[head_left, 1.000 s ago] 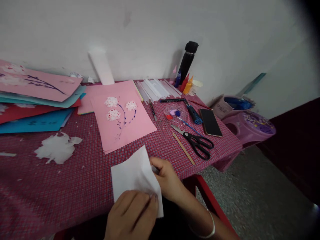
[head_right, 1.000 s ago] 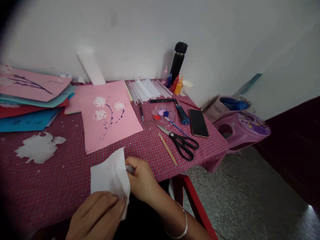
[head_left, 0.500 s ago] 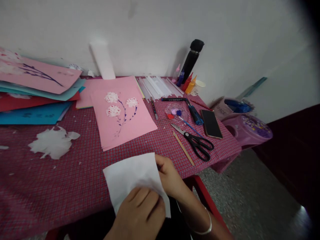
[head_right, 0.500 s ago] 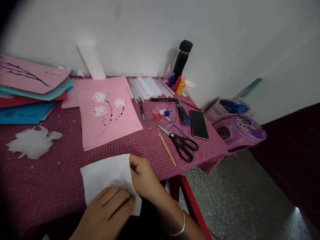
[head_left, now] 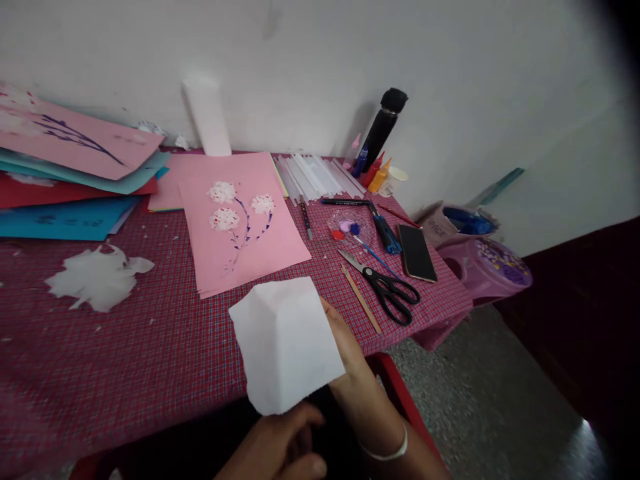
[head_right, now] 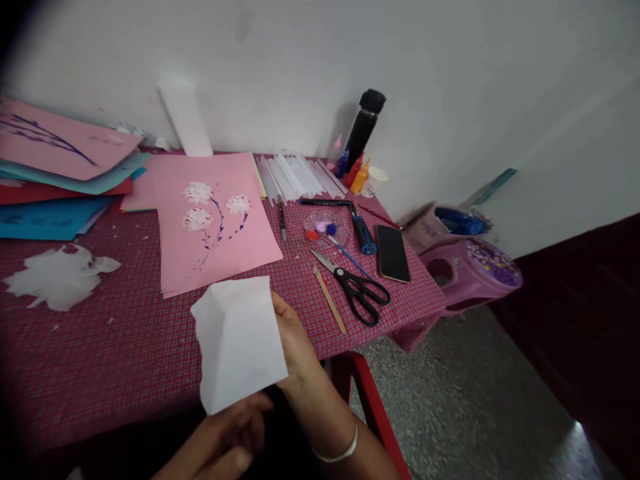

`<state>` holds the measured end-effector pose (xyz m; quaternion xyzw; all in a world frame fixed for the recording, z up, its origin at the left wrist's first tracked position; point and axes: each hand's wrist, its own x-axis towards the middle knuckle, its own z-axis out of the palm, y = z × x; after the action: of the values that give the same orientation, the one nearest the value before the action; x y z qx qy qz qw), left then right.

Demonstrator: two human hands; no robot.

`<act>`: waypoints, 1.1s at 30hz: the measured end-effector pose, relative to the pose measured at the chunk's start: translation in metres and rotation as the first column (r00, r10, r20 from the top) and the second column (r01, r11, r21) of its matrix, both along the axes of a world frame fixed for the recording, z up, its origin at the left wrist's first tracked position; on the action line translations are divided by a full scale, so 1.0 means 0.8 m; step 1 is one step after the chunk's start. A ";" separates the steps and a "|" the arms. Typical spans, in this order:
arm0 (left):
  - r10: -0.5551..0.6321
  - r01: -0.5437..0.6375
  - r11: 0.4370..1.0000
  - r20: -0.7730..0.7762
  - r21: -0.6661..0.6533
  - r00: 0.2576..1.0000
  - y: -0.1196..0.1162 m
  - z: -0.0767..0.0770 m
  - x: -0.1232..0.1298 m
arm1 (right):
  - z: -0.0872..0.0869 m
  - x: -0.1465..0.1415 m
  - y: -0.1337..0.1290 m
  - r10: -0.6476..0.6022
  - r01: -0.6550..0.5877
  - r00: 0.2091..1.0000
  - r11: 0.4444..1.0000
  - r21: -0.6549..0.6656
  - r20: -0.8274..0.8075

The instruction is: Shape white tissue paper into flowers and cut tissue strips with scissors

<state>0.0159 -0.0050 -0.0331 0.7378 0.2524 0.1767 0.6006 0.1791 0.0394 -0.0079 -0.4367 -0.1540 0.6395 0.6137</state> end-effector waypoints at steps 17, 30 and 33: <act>0.887 -0.790 0.319 -0.130 -0.524 0.444 0.023 0.049 0.015 | -0.007 -0.029 -0.028 -0.040 0.049 0.998 0.984 0.169 -0.057; 0.870 -0.865 0.432 -0.137 -0.254 0.474 0.020 0.022 -0.003 | -0.007 -0.032 -0.019 -0.132 0.133 0.991 0.988 0.081 -0.014; 0.829 -0.827 0.556 -0.022 -0.079 0.559 0.025 0.015 -0.007 | -0.008 -0.034 -0.017 -0.146 0.148 0.989 0.986 0.082 -0.026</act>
<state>0.0107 0.0149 -0.0212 0.5067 0.5708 0.4341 0.4786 0.1521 0.0255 -0.0140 -0.4146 -0.1420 0.5898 0.6783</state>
